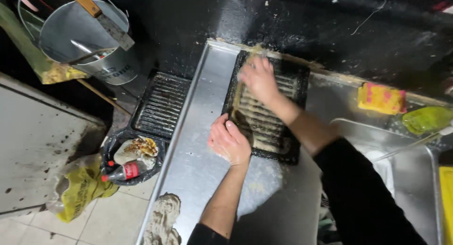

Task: Scrubbing a dirty grill plate in a sink and disposing of charcoal ash in a kitchen setting.

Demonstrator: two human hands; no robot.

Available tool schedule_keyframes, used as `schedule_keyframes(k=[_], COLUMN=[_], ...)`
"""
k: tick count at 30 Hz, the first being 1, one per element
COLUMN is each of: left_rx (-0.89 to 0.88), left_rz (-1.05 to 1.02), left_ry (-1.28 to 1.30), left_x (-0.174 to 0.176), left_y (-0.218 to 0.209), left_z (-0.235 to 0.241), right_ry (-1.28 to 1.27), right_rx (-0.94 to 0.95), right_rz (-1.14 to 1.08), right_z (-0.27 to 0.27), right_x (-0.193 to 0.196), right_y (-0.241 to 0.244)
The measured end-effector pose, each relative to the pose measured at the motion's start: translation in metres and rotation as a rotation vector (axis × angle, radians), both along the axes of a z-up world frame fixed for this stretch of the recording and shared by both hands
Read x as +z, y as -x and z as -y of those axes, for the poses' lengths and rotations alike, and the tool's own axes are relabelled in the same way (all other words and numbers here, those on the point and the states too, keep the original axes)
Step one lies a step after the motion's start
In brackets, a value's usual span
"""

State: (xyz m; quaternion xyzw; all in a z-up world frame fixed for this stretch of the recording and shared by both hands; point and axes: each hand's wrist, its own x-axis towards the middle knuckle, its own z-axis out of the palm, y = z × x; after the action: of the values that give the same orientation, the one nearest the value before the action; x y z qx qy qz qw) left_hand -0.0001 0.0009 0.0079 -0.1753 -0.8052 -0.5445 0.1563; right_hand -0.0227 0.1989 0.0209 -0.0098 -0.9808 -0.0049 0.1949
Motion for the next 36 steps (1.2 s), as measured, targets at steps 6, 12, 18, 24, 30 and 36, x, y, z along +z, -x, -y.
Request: schedule_keyframes(k=[6,12,18,24,30,36], left_rx=[-0.002,-0.033,-0.38,-0.437,-0.44,-0.415], left_rz=[0.014,0.0,-0.139,0.003,0.006,0.043], left_ry=[0.028,0.125,0.614,0.892,0.826,0.871], left_x=[0.004,0.002,-0.012,0.003,-0.003,0.003], left_y=[0.007,0.009,0.012,0.021,0.017,0.017], left_z=[-0.003,0.024,0.089,0.068,0.072,0.074], right_ry=[0.001,0.027,-0.099,-0.092,-0.022,-0.01], right_rx=[0.012,-0.173,-0.442,-0.331,0.194,0.214], right_rz=[-0.031,-0.161,-0.061,-0.001,0.084,-0.016], right_z=[0.035,-0.041,-0.03,0.051,0.078,0.063], right_x=[0.019,-0.011,-0.042,-0.021,0.01,-0.015], right_y=[-0.016,0.019,0.026,-0.019,-0.118,-0.145])
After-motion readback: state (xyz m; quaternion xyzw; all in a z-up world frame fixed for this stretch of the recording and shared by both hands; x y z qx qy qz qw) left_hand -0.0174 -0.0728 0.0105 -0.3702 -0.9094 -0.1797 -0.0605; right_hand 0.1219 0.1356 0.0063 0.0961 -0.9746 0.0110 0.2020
